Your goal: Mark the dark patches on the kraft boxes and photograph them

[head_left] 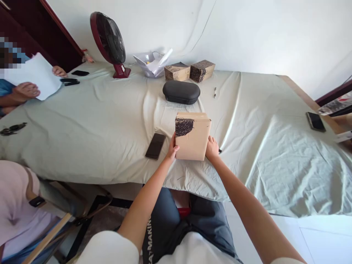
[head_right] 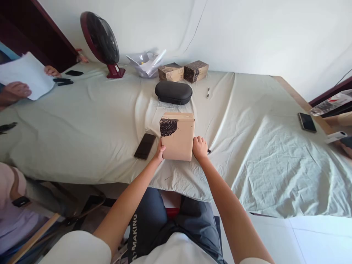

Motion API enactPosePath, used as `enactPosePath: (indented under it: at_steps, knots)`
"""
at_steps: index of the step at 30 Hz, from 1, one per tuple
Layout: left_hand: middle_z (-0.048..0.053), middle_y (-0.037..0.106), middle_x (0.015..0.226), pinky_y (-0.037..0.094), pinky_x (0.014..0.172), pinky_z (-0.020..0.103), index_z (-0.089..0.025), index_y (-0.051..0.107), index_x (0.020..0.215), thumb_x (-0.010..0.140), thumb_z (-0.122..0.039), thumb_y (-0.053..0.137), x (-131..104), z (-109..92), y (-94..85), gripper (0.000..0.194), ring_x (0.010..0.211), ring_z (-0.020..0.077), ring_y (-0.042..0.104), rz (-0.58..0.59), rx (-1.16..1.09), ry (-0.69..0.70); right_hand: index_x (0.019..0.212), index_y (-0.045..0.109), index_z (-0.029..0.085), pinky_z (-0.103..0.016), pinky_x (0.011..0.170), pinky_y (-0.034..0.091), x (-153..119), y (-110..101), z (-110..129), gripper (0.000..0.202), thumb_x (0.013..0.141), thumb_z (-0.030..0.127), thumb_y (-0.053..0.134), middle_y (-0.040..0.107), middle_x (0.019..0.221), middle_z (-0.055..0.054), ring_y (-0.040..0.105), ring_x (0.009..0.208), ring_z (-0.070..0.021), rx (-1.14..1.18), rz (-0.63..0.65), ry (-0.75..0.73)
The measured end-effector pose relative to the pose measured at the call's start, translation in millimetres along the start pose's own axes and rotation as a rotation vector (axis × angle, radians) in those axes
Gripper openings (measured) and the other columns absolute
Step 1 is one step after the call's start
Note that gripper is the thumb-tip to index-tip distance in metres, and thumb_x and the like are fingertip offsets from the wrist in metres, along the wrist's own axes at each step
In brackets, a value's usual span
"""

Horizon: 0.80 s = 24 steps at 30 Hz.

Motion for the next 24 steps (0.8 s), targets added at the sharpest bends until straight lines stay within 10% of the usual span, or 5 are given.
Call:
enactPosePath:
  at_steps: [24]
  knots:
    - [0.012, 0.056, 0.161, 0.037, 0.127, 0.055, -0.029, 0.047, 0.160, 0.071, -0.063, 0.077, 7.0, 18.2, 1.6, 0.100, 0.152, 0.0390, 0.048, -0.009, -0.139, 0.177, 0.127, 0.069, 0.018, -0.037, 0.087, 0.042, -6.1, -10.6, 5.7, 0.033, 0.109, 0.023, 0.042, 0.070, 0.123, -0.016, 0.059, 0.113, -0.0301, -0.030, 0.083, 0.039]
Point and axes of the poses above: each hand's wrist, its own x-axis towards the middle knuckle, its own y-axis out of the palm, z = x × y, the point moved 2 cm from there along x, towards the middle knuckle
